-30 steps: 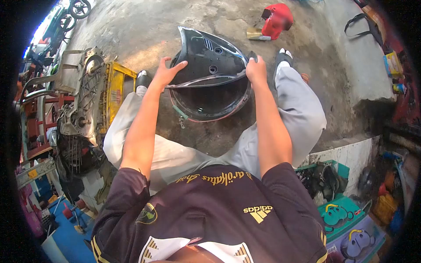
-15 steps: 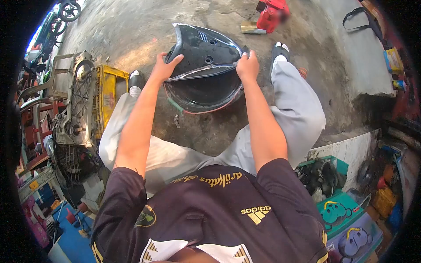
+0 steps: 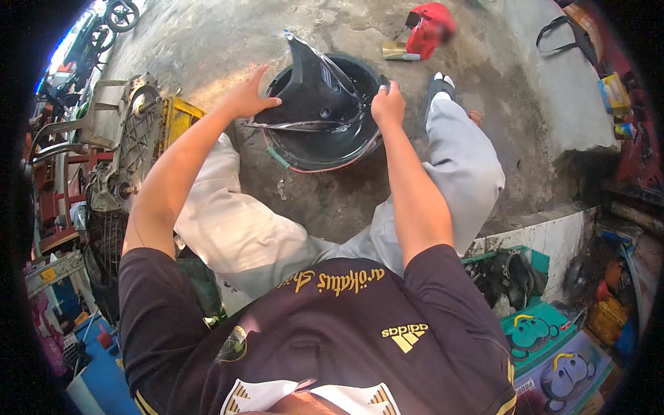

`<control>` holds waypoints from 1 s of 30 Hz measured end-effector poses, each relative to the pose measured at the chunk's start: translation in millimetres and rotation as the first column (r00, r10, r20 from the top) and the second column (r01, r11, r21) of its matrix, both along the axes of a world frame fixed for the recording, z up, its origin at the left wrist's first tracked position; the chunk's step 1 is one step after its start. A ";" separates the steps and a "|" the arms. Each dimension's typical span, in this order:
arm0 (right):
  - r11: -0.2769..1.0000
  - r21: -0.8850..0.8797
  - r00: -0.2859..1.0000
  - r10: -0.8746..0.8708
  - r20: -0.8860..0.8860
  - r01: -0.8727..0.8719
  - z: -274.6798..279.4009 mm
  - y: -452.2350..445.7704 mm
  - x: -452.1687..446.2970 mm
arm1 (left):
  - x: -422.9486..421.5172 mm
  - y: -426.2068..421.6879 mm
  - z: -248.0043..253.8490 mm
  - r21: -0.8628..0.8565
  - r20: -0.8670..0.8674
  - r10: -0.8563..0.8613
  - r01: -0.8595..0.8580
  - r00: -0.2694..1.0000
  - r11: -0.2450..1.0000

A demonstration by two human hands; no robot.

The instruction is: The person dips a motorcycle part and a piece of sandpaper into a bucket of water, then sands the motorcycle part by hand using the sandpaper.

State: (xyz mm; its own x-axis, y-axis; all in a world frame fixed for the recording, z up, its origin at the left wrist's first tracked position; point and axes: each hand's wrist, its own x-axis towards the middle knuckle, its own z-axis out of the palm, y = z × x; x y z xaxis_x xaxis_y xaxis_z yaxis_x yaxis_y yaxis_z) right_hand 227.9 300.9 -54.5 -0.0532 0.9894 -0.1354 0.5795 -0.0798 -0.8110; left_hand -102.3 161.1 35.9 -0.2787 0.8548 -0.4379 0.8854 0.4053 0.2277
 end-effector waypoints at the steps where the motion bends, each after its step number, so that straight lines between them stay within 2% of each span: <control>1: 1.000 0.000 1.000 0.000 0.002 0.000 0.1 -0.2 -0.2 | -4.0 -6.0 -21.0 0.000 0.002 0.000 0.000 1.000 1.000; 2: 1.000 -0.004 0.999 0.005 0.034 -0.005 1.0 -1.4 -0.2 | -9.4 -15.9 -60.6 0.099 0.038 0.021 -0.024 0.999 0.995; 3: 1.000 -0.005 0.998 0.008 0.061 -0.008 2.2 -0.1 -2.4 | -3.7 -18.7 -65.4 0.201 0.070 0.037 -0.050 0.997 0.978; 4: 1.000 0.004 0.998 0.003 0.060 -0.003 3.7 1.4 -4.7 | -2.6 -15.9 -67.1 0.168 0.210 -0.041 0.005 0.977 0.986; 5: 1.000 0.013 0.998 -0.006 0.070 0.006 3.4 -0.5 -5.6 | 0.1 -10.7 -70.6 0.174 0.212 -0.047 0.009 0.976 0.985; 7: 1.000 0.013 0.996 -0.011 0.094 0.010 0.3 -0.6 -1.5 | 34.6 -7.4 -37.3 -0.034 0.082 0.077 -0.075 0.994 0.997; 8: 0.999 -0.010 0.996 -0.042 0.082 0.043 -0.6 0.9 -1.3 | 36.5 -13.0 -43.8 0.009 0.050 0.064 -0.065 0.997 0.998; 12: 0.993 -0.036 0.989 -0.104 0.103 0.108 -0.9 1.5 -4.2 | 28.0 -13.8 -54.4 -0.033 0.075 0.058 -0.056 0.995 0.998; 14: 0.993 -0.026 0.988 -0.109 0.113 0.113 -2.8 4.2 -2.3 | 26.4 -13.4 -69.9 0.130 0.157 0.162 -0.183 0.974 0.975; 15: 0.992 -0.013 0.985 -0.120 0.124 0.123 -4.3 4.7 -2.2 | 29.9 -14.0 -65.8 0.128 0.155 0.170 -0.190 0.973 0.973; 16: 0.992 -0.044 0.983 -0.114 0.143 0.121 -2.1 4.2 -2.5 | 35.7 -11.2 -55.5 0.066 0.343 0.394 -0.441 0.852 0.895; 17: 0.992 -0.045 0.984 -0.111 0.138 0.118 -1.0 4.6 -3.7 | 40.0 -9.4 -43.8 -0.040 0.500 0.574 -0.645 0.649 0.763; 18: 0.991 -0.056 0.983 -0.110 0.150 0.119 -0.9 5.5 -4.2 | 40.9 -11.7 -37.0 -0.110 0.552 0.644 -0.720 0.529 0.685; 19: 0.991 -0.067 0.981 -0.107 0.161 0.119 -1.1 6.9 -5.4 | 35.0 -12.0 -41.7 -0.105 0.552 0.644 -0.722 0.530 0.684; 21: 0.987 -0.078 0.985 -0.129 0.110 0.138 0.2 6.1 -5.1 | 25.6 -7.8 -46.9 -0.187 0.551 0.576 -0.584 0.604 0.790; 22: 0.982 -0.101 0.986 -0.153 0.069 0.159 1.8 4.6 -3.7 | 25.7 -10.1 -48.3 -0.130 0.508 0.542 -0.563 0.670 0.816; 23: 0.983 -0.101 0.986 -0.147 0.078 0.155 1.2 2.0 -2.3 | 23.2 -8.3 -49.9 -0.135 0.513 0.547 -0.566 0.662 0.813; 25: 0.963 -0.111 0.967 -0.251 -0.034 0.246 -10.6 -5.2 4.1 | 7.4 -2.0 -62.1 -0.099 0.534 0.477 -0.508 0.698 0.856; 26: 0.962 -0.114 0.967 -0.252 -0.028 0.247 -15.9 -8.5 8.0 | 6.7 -3.8 -67.5 -0.059 0.500 0.451 -0.490 0.740 0.870; 28: 0.968 -0.138 0.969 -0.226 -0.105 0.211 -16.1 -8.8 11.3 | 9.1 -6.4 -61.8 -0.064 0.461 0.443 -0.469 0.769 0.881; 30: 0.967 -0.182 0.975 -0.198 -0.100 0.178 -7.8 -15.9 18.0 | 9.5 -6.9 -49.6 -0.074 0.422 0.429 -0.441 0.799 0.894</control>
State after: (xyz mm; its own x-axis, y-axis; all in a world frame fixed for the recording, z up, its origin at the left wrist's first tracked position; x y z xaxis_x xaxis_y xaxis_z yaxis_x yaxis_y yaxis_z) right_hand 245.9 284.9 -62.3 0.1059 0.9457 -0.3074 0.4433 -0.3216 -0.8367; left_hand -92.8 154.2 -13.6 -0.4204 0.7005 -0.5767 0.4350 0.7134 0.5494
